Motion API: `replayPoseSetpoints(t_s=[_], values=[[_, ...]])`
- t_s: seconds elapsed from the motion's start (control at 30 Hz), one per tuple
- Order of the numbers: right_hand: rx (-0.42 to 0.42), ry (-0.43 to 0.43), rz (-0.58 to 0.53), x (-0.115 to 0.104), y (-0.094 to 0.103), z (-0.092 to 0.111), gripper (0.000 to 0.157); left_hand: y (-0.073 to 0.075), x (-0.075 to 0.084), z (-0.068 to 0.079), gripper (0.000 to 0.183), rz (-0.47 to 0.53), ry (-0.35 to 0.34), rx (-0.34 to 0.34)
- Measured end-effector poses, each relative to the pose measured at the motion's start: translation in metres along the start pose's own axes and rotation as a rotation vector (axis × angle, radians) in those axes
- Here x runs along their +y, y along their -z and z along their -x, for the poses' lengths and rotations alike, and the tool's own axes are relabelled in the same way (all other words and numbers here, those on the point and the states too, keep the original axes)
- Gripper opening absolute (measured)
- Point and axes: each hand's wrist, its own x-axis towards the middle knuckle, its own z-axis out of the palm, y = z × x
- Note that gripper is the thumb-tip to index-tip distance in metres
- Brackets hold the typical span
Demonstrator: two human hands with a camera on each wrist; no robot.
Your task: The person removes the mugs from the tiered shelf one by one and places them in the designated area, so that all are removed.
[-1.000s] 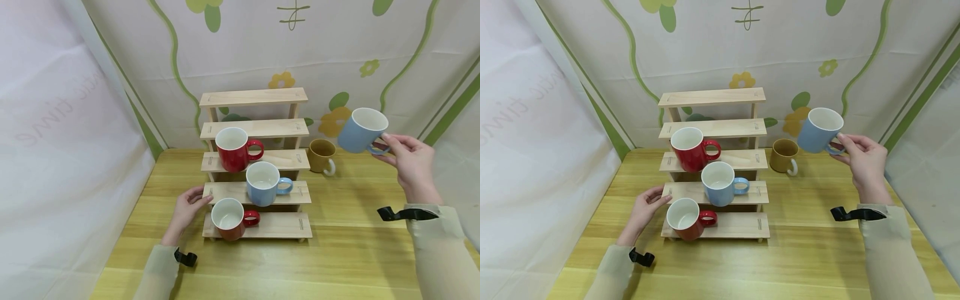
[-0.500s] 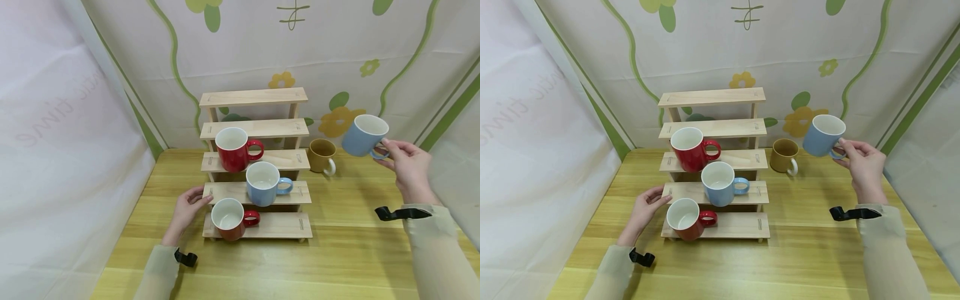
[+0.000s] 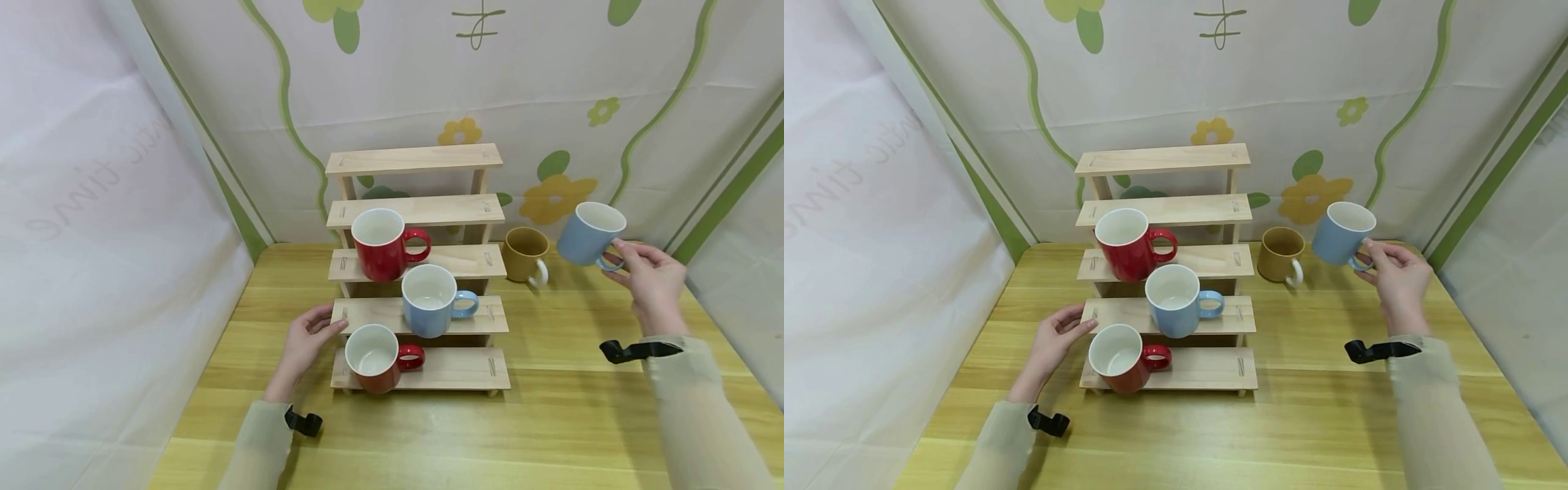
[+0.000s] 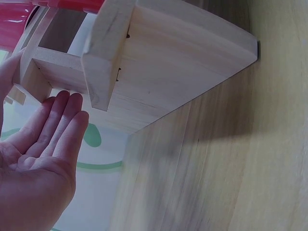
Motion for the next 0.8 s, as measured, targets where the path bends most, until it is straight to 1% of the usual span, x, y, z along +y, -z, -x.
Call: replayPoseSetpoints(t_s=[0.17, 0.33, 0.53, 0.8], values=[[0.005, 0.009, 0.024, 0.009, 0.001, -0.002, 0.010, 0.000, 0.000, 0.000, 0.049, -0.005, 0.000, 0.004], [0.009, 0.004, 0.047, 0.017, 0.003, -0.004, 0.019, 0.000, 0.001, 0.001, 0.049, -0.009, 0.002, 0.009], [0.025, 0.001, 0.059, 0.024, 0.005, -0.006, 0.018, -0.001, 0.001, 0.002, 0.048, -0.010, -0.001, 0.014], [0.046, -0.018, 0.042, 0.031, 0.006, -0.009, 0.018, 0.000, 0.001, 0.001, 0.050, -0.020, 0.007, 0.012]])
